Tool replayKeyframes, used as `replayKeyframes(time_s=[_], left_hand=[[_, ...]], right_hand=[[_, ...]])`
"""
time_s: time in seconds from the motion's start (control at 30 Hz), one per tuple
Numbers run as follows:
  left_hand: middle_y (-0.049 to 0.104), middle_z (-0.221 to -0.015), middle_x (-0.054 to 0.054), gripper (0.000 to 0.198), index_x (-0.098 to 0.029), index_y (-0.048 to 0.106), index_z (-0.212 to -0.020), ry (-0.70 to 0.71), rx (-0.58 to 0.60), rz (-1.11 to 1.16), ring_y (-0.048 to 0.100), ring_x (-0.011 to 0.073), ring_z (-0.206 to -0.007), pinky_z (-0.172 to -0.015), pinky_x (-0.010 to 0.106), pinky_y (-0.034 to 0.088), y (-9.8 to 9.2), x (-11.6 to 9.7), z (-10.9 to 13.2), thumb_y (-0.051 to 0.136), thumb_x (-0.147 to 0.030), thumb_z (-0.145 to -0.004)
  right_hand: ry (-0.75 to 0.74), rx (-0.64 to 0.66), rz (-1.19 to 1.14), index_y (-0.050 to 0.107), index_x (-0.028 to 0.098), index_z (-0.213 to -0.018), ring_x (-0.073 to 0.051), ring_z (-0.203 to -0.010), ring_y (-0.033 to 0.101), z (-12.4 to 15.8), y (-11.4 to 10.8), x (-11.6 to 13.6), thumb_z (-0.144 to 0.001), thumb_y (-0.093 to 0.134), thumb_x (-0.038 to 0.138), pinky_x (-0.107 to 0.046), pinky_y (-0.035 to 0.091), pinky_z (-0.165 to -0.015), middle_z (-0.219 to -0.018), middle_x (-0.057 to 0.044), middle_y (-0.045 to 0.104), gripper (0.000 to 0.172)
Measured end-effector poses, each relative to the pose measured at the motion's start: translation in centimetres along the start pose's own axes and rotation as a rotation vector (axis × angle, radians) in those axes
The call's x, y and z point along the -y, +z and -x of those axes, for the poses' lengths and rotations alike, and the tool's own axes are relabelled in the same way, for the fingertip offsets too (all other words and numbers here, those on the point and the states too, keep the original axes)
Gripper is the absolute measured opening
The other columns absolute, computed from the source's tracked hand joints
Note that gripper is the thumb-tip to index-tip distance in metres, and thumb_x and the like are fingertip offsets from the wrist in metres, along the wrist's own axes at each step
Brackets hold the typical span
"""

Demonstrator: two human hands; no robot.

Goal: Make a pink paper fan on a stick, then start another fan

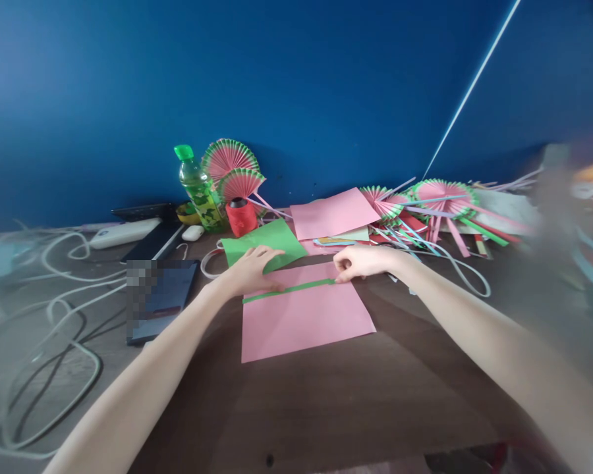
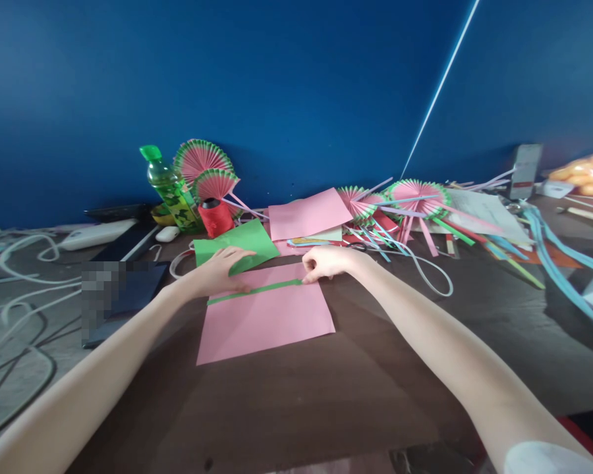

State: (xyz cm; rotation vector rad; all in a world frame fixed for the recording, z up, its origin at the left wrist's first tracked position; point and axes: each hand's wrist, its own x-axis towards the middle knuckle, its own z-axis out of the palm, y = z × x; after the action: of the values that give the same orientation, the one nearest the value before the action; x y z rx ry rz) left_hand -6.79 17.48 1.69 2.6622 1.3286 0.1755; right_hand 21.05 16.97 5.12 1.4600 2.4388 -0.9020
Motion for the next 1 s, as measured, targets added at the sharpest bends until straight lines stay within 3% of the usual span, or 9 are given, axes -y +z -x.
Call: replayKeyframes(time_s=[1.0], left_hand=[[0.049, -0.124, 0.007, 0.077, -0.024, 0.041, -0.128, 0.012, -0.011, -0.066, 0.042, 0.0274, -0.114, -0.096, 0.038, 0.031, 0.0, -0.1, -0.1, 0.063, -0.057, -0.062]], right_hand=[[-0.037, 0.037, -0.017, 0.050, 0.018, -0.068, -0.009, -0.053, 0.048, -0.3, -0.5, -1.3, -0.068, 0.058, 0.032, -0.022, 0.034, -0.050, -0.066, 0.001, 0.054, 0.016]])
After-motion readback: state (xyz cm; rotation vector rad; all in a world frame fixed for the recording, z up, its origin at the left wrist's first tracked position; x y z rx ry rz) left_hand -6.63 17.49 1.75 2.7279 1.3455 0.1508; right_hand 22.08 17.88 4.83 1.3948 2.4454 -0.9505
